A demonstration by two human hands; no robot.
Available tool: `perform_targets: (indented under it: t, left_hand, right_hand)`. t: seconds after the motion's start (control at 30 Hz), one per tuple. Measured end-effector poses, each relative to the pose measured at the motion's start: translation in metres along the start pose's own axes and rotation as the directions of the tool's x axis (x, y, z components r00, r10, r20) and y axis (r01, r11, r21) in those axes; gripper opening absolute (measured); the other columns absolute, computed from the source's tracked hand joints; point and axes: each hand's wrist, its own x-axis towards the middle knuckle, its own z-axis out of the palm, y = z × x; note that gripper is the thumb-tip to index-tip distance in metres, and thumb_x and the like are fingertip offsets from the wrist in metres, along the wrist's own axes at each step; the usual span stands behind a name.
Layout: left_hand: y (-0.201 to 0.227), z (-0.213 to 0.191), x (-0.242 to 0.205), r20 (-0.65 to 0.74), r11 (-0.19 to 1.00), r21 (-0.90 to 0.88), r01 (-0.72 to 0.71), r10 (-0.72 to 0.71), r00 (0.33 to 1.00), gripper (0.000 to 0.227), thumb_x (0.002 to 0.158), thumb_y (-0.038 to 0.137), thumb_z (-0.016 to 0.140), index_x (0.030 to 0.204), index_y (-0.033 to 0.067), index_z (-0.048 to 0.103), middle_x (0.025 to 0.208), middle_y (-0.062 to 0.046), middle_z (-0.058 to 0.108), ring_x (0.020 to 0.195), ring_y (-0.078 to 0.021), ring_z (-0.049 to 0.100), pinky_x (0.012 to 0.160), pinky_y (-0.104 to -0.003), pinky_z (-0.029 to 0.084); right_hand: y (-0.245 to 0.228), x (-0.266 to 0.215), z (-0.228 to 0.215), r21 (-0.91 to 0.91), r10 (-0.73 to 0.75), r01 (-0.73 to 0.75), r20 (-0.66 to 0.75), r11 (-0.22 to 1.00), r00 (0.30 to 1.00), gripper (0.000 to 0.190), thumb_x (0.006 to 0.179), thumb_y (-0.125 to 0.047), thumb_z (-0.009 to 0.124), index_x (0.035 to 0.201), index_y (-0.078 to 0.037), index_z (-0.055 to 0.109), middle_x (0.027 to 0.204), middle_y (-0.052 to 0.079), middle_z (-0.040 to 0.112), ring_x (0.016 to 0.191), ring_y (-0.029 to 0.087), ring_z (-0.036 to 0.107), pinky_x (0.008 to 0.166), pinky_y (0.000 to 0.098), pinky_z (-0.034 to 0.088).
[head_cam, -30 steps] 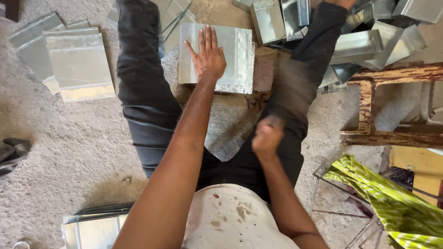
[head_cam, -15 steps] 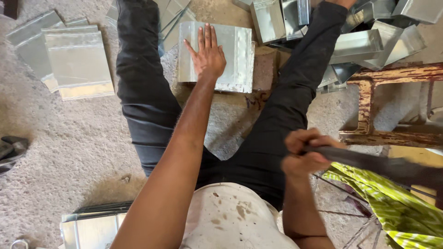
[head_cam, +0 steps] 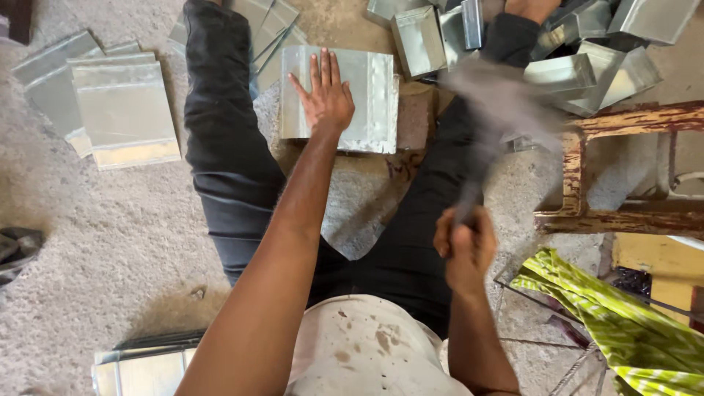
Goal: The person sits on the floor and uses a hammer to strike the edges of rectangular metal sheets placed on a wooden block. They repeatedly pick up sheets, position them, hammer the edges, and then set them aside.
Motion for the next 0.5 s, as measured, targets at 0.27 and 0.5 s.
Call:
perform_targets:
  t: [0.27,0.5]
  left_hand:
    - [-0.002,-0.001,0.003,0.025,1.0,-0.011,-0.003,0.003,1.0,0.064,0.109,0.039,0.023,0.165,0.0139,0.005,0.173,0.003,-0.001,0.159,-0.0197,0.0,0.122,-0.069,-0.004]
    - [-0.002,-0.001,-0.001,0.004,1.0,-0.011,-0.011,0.011,1.0,0.064,0.112,0.038,0.026,0.168,0.013,0.006,0.175,0.002,0.001,0.161,-0.0213,0.0,0.124,-0.07,-0.002]
  right_hand:
    - [-0.005,0.012,0.0,0.224,-0.463,0.485,-0.148,0.845,0.874,0.056,0.098,-0.068,0.055,0.109,-0.015,0.042,0.066,0.002,0.049,0.046,0.011,0.044,0.038,0.0281,0.041]
    - [0.153,0.061,0.02,-0.41,-0.034,0.091,0.145,0.907,0.989,0.049,0.115,-0.053,0.045,0.105,-0.007,0.057,0.079,0.001,0.061,0.062,0.012,0.063,0.051,0.0246,0.047]
